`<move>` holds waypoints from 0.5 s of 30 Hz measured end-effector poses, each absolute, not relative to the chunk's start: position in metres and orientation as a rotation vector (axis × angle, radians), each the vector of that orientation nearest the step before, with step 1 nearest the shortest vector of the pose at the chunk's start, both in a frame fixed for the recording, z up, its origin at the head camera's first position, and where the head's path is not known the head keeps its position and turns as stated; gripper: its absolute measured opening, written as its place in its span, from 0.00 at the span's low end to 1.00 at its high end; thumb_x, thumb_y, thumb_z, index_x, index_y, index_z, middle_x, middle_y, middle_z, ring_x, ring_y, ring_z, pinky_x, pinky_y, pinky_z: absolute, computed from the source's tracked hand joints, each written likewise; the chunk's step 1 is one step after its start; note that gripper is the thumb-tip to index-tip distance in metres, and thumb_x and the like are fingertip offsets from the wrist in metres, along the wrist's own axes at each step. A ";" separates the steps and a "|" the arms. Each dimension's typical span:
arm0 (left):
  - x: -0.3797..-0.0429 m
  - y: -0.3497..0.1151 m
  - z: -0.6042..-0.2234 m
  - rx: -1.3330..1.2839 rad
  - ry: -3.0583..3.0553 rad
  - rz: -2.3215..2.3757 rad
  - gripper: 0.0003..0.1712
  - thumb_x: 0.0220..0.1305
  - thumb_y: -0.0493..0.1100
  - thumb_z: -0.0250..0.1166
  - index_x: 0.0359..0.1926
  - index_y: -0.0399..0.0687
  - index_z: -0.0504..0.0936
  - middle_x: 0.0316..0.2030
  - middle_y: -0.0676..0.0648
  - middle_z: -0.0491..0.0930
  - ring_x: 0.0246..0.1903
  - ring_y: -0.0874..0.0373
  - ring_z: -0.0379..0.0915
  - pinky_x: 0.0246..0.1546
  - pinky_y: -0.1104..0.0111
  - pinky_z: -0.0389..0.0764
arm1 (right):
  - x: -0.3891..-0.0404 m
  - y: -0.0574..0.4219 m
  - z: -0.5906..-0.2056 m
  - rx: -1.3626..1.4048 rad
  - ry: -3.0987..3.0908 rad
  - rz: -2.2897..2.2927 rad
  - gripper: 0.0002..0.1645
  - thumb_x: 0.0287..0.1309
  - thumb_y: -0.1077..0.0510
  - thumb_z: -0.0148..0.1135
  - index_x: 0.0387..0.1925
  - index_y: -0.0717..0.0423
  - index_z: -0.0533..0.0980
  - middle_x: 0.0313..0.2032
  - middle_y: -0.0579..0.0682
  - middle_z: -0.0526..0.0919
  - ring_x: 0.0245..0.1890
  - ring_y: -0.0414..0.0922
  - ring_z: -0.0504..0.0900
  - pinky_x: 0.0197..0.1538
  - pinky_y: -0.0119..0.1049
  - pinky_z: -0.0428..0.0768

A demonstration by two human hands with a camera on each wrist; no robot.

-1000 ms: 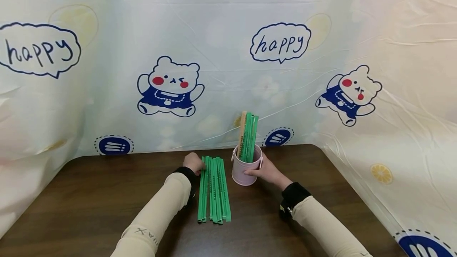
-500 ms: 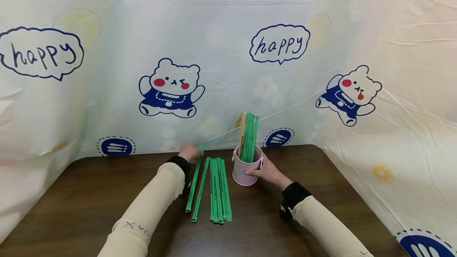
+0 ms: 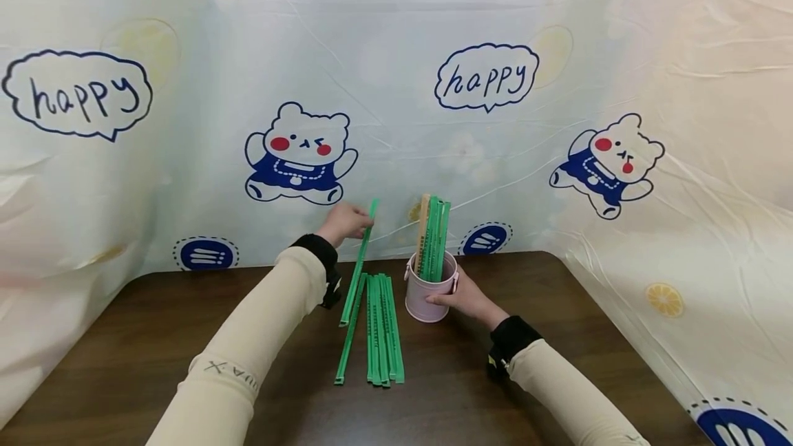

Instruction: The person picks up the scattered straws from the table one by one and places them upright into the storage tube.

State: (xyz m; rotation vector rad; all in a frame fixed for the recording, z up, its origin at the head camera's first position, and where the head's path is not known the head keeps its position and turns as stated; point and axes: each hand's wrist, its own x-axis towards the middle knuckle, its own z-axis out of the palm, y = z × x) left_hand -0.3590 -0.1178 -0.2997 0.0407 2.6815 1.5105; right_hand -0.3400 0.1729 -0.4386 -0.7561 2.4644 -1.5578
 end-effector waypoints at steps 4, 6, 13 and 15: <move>-0.358 -0.101 -0.278 0.064 2.632 1.619 0.22 0.71 0.37 0.60 0.63 0.32 0.78 0.60 0.33 0.80 0.45 0.51 0.83 0.57 0.62 0.86 | -0.339 0.174 -0.441 -0.765 2.461 -1.565 0.61 0.57 0.58 0.76 0.80 0.56 0.46 0.74 0.64 0.64 0.71 0.62 0.69 0.75 0.63 0.66; -0.357 -0.091 -0.266 0.079 2.616 1.672 0.22 0.72 0.37 0.60 0.62 0.32 0.78 0.59 0.34 0.80 0.44 0.53 0.81 0.58 0.62 0.85 | -0.338 0.174 -0.442 -0.765 2.456 -1.563 0.61 0.57 0.58 0.76 0.80 0.56 0.46 0.74 0.64 0.65 0.71 0.61 0.69 0.75 0.63 0.66; -0.355 -0.062 -0.240 0.221 2.614 1.874 0.21 0.71 0.38 0.61 0.62 0.35 0.79 0.58 0.35 0.82 0.52 0.45 0.82 0.63 0.53 0.82 | -0.338 0.174 -0.439 -0.738 2.440 -1.580 0.62 0.56 0.59 0.77 0.80 0.54 0.45 0.74 0.63 0.64 0.71 0.61 0.69 0.75 0.63 0.67; -0.354 -0.057 -0.237 0.246 2.610 1.936 0.21 0.72 0.38 0.61 0.63 0.37 0.79 0.57 0.36 0.82 0.51 0.45 0.82 0.62 0.54 0.82 | -0.338 0.174 -0.439 -0.748 2.444 -1.578 0.61 0.56 0.58 0.76 0.80 0.54 0.46 0.74 0.63 0.65 0.71 0.61 0.69 0.75 0.63 0.67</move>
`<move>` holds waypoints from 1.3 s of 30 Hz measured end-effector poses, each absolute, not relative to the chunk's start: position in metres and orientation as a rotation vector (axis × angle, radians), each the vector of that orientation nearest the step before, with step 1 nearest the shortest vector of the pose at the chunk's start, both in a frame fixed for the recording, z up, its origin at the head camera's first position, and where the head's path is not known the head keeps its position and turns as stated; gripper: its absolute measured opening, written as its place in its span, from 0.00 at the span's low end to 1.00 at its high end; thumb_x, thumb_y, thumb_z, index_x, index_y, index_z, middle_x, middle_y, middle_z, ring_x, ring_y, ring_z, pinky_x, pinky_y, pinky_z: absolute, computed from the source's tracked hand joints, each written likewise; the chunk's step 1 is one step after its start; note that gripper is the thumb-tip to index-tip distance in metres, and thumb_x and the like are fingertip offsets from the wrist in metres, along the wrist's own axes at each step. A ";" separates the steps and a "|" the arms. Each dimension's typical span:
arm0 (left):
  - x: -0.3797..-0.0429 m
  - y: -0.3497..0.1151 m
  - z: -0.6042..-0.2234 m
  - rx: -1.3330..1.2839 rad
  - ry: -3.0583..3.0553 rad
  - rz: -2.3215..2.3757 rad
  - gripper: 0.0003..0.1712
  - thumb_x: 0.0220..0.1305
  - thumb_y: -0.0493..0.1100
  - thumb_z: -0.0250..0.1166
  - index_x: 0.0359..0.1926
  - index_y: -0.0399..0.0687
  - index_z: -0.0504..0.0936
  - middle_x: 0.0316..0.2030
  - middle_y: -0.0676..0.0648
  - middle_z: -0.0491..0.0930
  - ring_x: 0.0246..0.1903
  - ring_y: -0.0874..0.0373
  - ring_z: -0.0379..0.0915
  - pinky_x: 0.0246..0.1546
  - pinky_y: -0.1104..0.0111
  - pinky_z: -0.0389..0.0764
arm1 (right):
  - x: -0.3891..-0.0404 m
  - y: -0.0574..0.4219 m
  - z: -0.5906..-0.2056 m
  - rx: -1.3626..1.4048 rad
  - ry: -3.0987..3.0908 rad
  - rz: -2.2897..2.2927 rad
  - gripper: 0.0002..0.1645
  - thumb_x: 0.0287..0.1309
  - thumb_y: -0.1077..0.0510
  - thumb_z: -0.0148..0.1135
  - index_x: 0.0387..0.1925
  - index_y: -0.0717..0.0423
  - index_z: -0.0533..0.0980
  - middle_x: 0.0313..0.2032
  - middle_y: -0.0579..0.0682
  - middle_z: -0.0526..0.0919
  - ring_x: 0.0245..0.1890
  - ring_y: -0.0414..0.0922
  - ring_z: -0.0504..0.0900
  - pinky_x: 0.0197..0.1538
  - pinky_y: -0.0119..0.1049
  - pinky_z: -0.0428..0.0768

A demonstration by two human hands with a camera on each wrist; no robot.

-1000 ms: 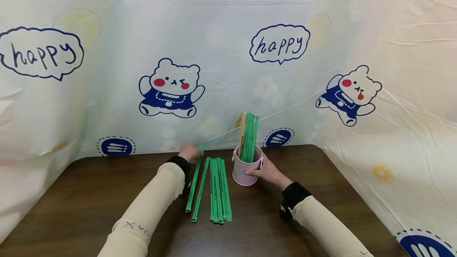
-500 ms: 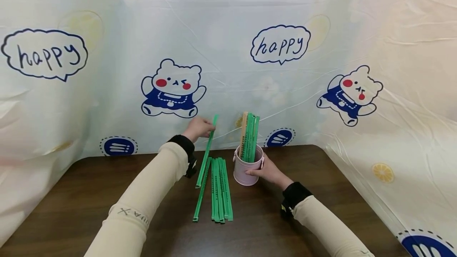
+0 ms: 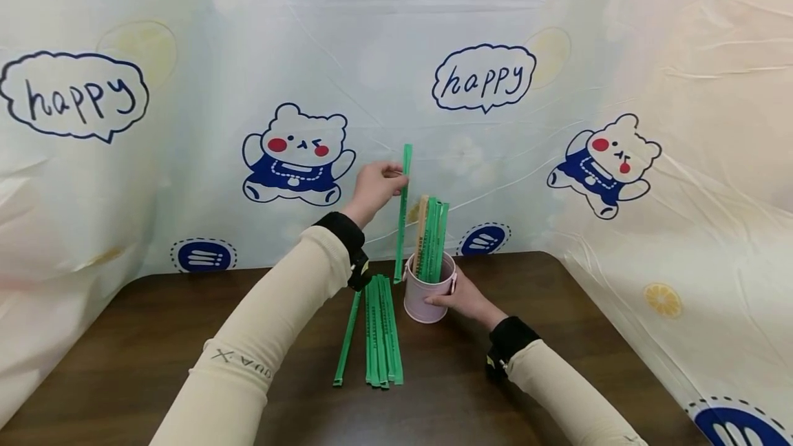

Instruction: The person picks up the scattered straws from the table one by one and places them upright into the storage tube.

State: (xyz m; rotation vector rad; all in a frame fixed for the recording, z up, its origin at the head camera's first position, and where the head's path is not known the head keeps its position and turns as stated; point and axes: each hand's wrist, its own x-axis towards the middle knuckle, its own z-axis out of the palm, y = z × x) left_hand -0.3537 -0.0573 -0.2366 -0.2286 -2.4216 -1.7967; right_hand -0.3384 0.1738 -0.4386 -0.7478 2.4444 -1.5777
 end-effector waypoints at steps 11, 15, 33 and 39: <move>-0.353 -0.041 -0.254 -0.310 -2.287 -1.855 0.19 0.72 0.38 0.63 0.61 0.37 0.80 0.54 0.34 0.83 0.51 0.42 0.83 0.61 0.51 0.82 | -0.339 0.174 -0.439 -0.739 2.481 -1.545 0.60 0.56 0.59 0.77 0.79 0.57 0.48 0.72 0.63 0.67 0.70 0.61 0.70 0.75 0.62 0.67; -0.352 -0.039 -0.279 -0.331 -2.375 -1.763 0.20 0.71 0.39 0.64 0.60 0.38 0.81 0.54 0.36 0.84 0.54 0.44 0.81 0.58 0.54 0.84 | -0.338 0.172 -0.441 -0.714 2.484 -1.537 0.60 0.56 0.58 0.77 0.78 0.59 0.49 0.71 0.64 0.68 0.70 0.60 0.71 0.75 0.60 0.68; -0.354 -0.029 -0.341 -0.387 -2.522 -1.551 0.20 0.71 0.40 0.65 0.60 0.35 0.81 0.51 0.35 0.85 0.53 0.42 0.81 0.57 0.54 0.83 | -0.340 0.171 -0.440 -0.724 2.465 -1.535 0.59 0.56 0.57 0.77 0.79 0.58 0.49 0.71 0.64 0.68 0.69 0.59 0.72 0.75 0.59 0.70; -0.358 -0.027 -0.342 -0.419 -2.539 -1.502 0.21 0.73 0.39 0.63 0.63 0.36 0.80 0.54 0.35 0.84 0.55 0.42 0.81 0.57 0.54 0.83 | -0.343 0.174 -0.440 -0.766 2.455 -1.555 0.59 0.57 0.57 0.76 0.79 0.57 0.48 0.71 0.64 0.68 0.69 0.60 0.72 0.74 0.60 0.70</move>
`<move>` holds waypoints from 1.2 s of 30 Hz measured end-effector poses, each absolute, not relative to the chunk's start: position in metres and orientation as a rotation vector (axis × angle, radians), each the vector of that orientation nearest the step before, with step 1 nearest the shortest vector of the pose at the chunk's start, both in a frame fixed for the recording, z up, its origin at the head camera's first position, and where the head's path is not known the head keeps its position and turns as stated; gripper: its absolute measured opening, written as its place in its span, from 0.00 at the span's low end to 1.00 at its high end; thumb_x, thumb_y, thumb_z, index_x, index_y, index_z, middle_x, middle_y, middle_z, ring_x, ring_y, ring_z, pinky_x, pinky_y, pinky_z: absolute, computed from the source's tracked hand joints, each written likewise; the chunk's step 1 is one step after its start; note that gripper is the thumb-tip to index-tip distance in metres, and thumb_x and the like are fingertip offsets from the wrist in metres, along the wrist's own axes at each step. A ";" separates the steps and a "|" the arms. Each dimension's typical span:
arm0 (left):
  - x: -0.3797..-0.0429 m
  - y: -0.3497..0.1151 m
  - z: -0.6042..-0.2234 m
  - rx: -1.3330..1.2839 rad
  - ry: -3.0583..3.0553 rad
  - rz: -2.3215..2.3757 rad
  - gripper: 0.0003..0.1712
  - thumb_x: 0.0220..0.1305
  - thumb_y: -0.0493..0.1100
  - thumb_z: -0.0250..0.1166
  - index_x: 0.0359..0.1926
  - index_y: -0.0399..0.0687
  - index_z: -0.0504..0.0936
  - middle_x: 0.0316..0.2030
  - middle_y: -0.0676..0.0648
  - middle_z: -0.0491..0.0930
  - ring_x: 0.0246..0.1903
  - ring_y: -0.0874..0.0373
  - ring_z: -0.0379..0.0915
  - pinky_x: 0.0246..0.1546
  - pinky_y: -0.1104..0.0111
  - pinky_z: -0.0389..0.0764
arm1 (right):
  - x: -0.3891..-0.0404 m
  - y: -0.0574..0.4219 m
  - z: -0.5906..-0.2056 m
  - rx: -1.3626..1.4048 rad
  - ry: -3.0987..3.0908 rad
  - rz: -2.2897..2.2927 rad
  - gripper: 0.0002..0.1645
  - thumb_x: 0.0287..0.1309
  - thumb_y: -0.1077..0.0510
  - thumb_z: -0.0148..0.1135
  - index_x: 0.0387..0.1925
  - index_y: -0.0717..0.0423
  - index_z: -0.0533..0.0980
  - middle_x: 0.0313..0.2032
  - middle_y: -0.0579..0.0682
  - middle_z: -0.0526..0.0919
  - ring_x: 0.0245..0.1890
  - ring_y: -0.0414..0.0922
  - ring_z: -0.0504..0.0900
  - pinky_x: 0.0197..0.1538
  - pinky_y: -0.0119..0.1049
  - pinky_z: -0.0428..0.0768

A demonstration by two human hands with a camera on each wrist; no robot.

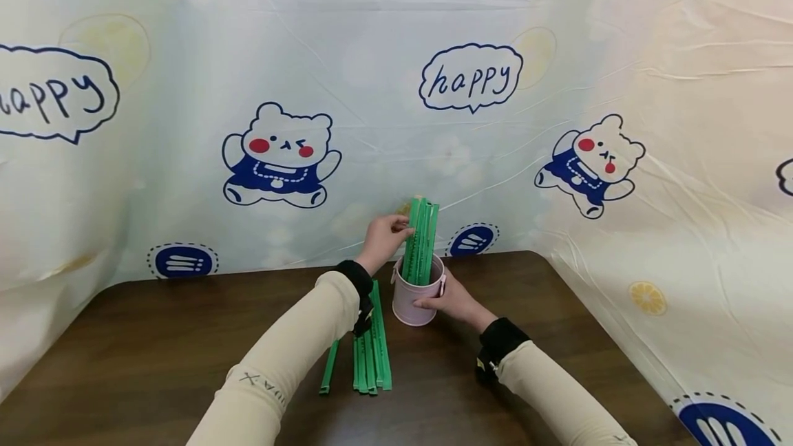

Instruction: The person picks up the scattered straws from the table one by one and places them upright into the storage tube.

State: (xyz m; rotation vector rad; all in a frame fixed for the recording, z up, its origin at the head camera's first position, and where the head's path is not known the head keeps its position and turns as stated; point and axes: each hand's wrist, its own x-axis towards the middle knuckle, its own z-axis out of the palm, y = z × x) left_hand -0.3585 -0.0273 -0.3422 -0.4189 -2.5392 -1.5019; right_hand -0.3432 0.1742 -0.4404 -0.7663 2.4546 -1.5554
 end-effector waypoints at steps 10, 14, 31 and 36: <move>-0.355 -0.030 -0.353 -0.383 -2.572 -1.420 0.08 0.71 0.37 0.65 0.44 0.37 0.87 0.40 0.37 0.87 0.40 0.45 0.83 0.45 0.58 0.84 | -0.343 0.173 -0.441 -0.788 2.445 -1.564 0.59 0.57 0.57 0.76 0.79 0.57 0.49 0.70 0.64 0.69 0.68 0.60 0.72 0.74 0.60 0.70; -0.355 -0.029 -0.356 -0.348 -2.578 -1.425 0.07 0.70 0.38 0.66 0.41 0.38 0.87 0.39 0.38 0.87 0.39 0.47 0.82 0.43 0.59 0.83 | -0.342 0.172 -0.441 -0.810 2.431 -1.574 0.57 0.57 0.57 0.76 0.78 0.57 0.50 0.69 0.64 0.70 0.68 0.60 0.73 0.73 0.61 0.71; -0.357 -0.072 -0.344 -0.379 -2.691 -1.372 0.13 0.72 0.40 0.63 0.49 0.34 0.85 0.44 0.34 0.87 0.43 0.40 0.85 0.43 0.60 0.84 | -0.339 0.171 -0.440 -0.721 2.472 -1.556 0.58 0.56 0.57 0.77 0.78 0.58 0.49 0.70 0.63 0.68 0.68 0.59 0.72 0.75 0.60 0.69; -0.355 -0.106 -0.352 -0.327 -2.801 -1.329 0.14 0.70 0.35 0.61 0.50 0.29 0.84 0.41 0.32 0.87 0.41 0.38 0.84 0.36 0.66 0.82 | -0.339 0.172 -0.438 -0.746 2.469 -1.561 0.56 0.56 0.59 0.76 0.77 0.57 0.50 0.70 0.64 0.69 0.68 0.60 0.72 0.74 0.62 0.69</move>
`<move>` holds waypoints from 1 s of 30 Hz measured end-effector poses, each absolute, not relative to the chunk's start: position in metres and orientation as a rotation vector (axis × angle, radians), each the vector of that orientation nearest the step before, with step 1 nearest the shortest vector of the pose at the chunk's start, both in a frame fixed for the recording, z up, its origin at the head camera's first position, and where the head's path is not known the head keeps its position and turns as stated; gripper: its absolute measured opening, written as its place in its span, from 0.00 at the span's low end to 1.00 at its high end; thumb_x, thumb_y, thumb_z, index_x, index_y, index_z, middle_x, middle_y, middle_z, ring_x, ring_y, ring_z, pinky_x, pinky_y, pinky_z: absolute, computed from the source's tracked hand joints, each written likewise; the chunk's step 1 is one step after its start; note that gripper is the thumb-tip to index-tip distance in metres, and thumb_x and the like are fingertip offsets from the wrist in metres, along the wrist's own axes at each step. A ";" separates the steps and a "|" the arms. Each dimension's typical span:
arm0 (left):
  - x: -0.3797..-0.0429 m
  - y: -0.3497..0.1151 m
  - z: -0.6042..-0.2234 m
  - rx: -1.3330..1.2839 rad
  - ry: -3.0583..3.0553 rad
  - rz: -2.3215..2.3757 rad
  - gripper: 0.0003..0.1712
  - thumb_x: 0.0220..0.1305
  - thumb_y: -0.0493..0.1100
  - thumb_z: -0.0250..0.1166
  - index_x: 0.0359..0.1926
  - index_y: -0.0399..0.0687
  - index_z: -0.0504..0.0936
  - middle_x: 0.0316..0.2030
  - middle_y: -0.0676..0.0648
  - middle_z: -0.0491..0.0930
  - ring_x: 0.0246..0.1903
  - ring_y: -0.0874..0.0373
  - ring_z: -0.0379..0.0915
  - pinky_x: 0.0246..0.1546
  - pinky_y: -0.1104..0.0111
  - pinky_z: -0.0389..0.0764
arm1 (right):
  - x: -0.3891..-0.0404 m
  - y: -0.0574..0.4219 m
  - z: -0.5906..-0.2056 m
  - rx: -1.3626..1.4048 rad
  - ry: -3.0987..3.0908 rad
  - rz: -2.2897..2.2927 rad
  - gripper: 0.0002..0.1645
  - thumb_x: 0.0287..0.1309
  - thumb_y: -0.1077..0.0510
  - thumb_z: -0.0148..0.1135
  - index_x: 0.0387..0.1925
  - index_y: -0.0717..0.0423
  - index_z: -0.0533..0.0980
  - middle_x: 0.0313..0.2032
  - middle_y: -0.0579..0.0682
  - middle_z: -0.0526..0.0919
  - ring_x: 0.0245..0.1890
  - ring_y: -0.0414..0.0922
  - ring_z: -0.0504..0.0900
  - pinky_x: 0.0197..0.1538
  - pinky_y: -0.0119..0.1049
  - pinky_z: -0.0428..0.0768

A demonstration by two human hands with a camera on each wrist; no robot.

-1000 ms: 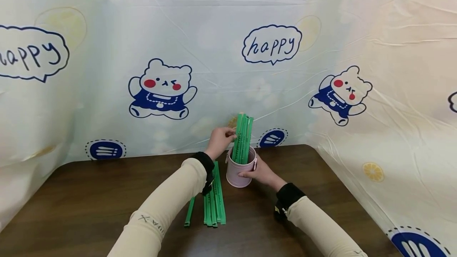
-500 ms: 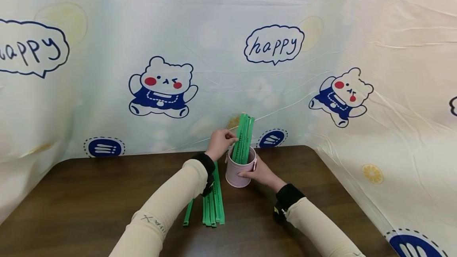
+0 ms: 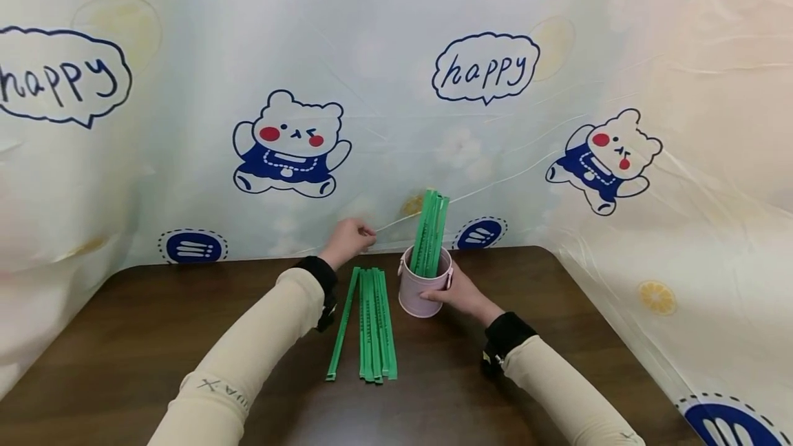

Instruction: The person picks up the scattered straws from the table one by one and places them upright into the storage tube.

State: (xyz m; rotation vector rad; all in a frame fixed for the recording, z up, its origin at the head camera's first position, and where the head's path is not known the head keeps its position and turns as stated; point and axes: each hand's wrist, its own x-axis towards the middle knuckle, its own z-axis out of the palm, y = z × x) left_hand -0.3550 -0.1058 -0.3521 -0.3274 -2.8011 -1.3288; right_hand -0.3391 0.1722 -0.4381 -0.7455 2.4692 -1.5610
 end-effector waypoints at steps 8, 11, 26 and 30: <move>-0.352 -0.132 -0.386 -0.164 -2.911 -1.293 0.09 0.65 0.29 0.63 0.39 0.23 0.86 0.35 0.30 0.87 0.25 0.49 0.82 0.32 0.62 0.86 | -0.339 0.177 -0.438 -0.735 2.468 -1.550 0.58 0.57 0.58 0.76 0.78 0.56 0.49 0.72 0.64 0.67 0.69 0.61 0.70 0.75 0.62 0.68; -0.349 -0.131 -0.399 -0.113 -2.932 -1.281 0.09 0.63 0.28 0.62 0.31 0.23 0.86 0.22 0.36 0.84 0.19 0.57 0.75 0.28 0.65 0.81 | -0.338 0.177 -0.438 -0.731 2.473 -1.551 0.58 0.57 0.57 0.76 0.78 0.56 0.48 0.72 0.64 0.67 0.69 0.61 0.70 0.75 0.63 0.67; -0.350 -0.123 -0.424 0.110 -3.070 -1.091 0.08 0.63 0.32 0.69 0.28 0.29 0.85 0.18 0.44 0.77 0.17 0.56 0.73 0.23 0.68 0.77 | -0.338 0.175 -0.439 -0.732 2.474 -1.549 0.59 0.57 0.57 0.76 0.78 0.56 0.48 0.72 0.63 0.67 0.70 0.62 0.70 0.75 0.63 0.68; -0.351 -0.123 -0.423 0.147 -3.083 -1.087 0.09 0.62 0.34 0.71 0.28 0.30 0.84 0.17 0.45 0.76 0.16 0.56 0.72 0.22 0.69 0.76 | -0.340 0.175 -0.437 -0.731 2.480 -1.537 0.60 0.56 0.57 0.76 0.79 0.56 0.47 0.73 0.63 0.66 0.71 0.61 0.70 0.75 0.63 0.67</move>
